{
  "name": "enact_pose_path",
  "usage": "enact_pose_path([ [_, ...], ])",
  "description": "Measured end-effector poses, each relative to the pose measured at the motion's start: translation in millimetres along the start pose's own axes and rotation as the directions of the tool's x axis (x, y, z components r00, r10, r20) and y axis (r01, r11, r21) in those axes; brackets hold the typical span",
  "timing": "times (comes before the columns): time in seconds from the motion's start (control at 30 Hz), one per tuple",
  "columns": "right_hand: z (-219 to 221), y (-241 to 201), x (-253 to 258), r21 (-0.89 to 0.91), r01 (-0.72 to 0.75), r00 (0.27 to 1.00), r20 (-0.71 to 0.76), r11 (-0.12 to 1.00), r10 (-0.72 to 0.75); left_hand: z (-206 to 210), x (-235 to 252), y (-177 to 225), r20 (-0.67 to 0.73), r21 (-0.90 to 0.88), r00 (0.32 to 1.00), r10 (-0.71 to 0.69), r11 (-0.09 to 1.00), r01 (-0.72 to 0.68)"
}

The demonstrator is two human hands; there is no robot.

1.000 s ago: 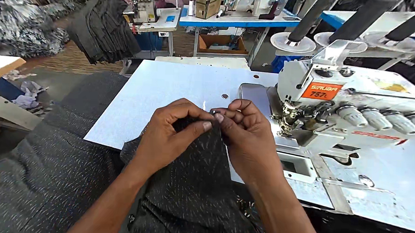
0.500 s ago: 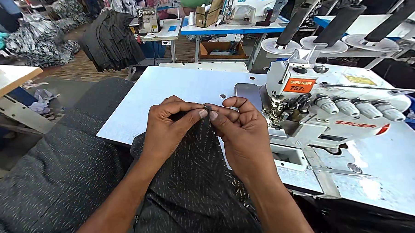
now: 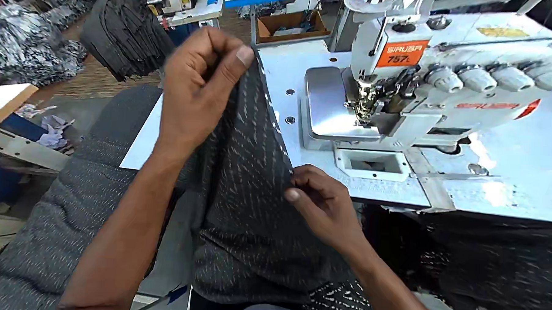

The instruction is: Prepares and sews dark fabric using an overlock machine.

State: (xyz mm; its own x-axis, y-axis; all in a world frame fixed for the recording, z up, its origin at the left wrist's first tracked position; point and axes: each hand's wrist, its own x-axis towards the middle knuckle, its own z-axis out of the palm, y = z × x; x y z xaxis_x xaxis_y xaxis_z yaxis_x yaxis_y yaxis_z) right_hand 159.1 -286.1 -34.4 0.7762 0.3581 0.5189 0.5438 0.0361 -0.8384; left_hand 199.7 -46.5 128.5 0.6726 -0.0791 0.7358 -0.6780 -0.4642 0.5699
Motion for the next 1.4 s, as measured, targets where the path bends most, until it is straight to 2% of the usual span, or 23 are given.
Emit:
enact_pose_path([
  [0.1,-6,9,-16,0.029,-0.090,0.991,-0.092,0.996,0.092,-4,9,2,-0.030,-0.005,0.999,0.013,1.000,-0.013],
  [0.27,-14,6,-19,0.157,-0.151,0.968,-0.179,0.976,0.178,-7,9,-9,-0.071,-0.106,0.996,-0.047,0.994,0.040],
  [0.4,-14,6,-18,0.265,-0.207,0.940,-0.214,0.942,0.267,-12,5,-17,-0.046,-0.173,0.994,-0.097,0.981,0.088],
  [0.53,-15,3,-18,0.277,-0.237,0.921,-0.239,0.931,0.306,-15,-5,-7,0.012,-0.223,0.979,-0.202,0.954,0.200],
  [0.6,-21,-6,-20,0.255,-0.254,0.917,-0.244,0.933,0.316,-17,-6,-4,0.010,-0.178,0.975,-0.222,0.959,0.221],
  [0.67,-33,-26,-25,0.247,-0.249,0.927,-0.218,0.937,0.304,-13,-11,6,-0.089,-0.085,0.969,-0.230,0.971,0.223],
  [0.73,-47,-48,-27,0.292,-0.194,0.949,-0.187,0.936,0.255,4,-7,12,-0.263,0.011,0.952,-0.155,0.987,0.163],
  [0.8,-61,-58,-27,0.307,-0.182,0.956,-0.169,0.934,0.241,34,19,8,-0.338,0.216,0.941,-0.026,0.971,0.105],
  [0.87,-72,-51,-39,0.254,-0.259,0.934,-0.179,0.932,0.309,75,58,-10,-0.222,0.369,0.966,0.136,0.928,-0.046],
  [0.93,-78,-34,-70,0.236,-0.349,0.892,-0.213,0.907,0.399,122,71,-23,0.073,0.308,0.988,0.134,0.939,-0.150],
  [0.97,-78,-26,-88,0.257,-0.384,0.866,-0.234,0.887,0.443,148,65,-28,0.217,0.244,0.969,0.121,0.954,-0.174],
  [1.0,-76,-19,-106,0.288,-0.434,0.827,-0.249,0.853,0.505,173,50,-35,0.301,0.179,0.948,0.103,0.970,-0.162],
  [1.07,-72,-7,-133,0.331,-0.532,0.735,-0.277,0.779,0.619,208,9,-52,0.342,0.060,0.938,0.053,0.995,-0.078],
  [1.13,-70,6,-145,0.327,-0.571,0.689,-0.307,0.753,0.656,220,-7,-65,0.316,0.002,0.949,0.023,1.000,-0.025],
  [1.4,-70,24,-154,0.308,-0.585,0.732,-0.200,0.751,0.652,214,-8,-64,0.358,0.140,0.928,-0.107,0.988,0.059],
])
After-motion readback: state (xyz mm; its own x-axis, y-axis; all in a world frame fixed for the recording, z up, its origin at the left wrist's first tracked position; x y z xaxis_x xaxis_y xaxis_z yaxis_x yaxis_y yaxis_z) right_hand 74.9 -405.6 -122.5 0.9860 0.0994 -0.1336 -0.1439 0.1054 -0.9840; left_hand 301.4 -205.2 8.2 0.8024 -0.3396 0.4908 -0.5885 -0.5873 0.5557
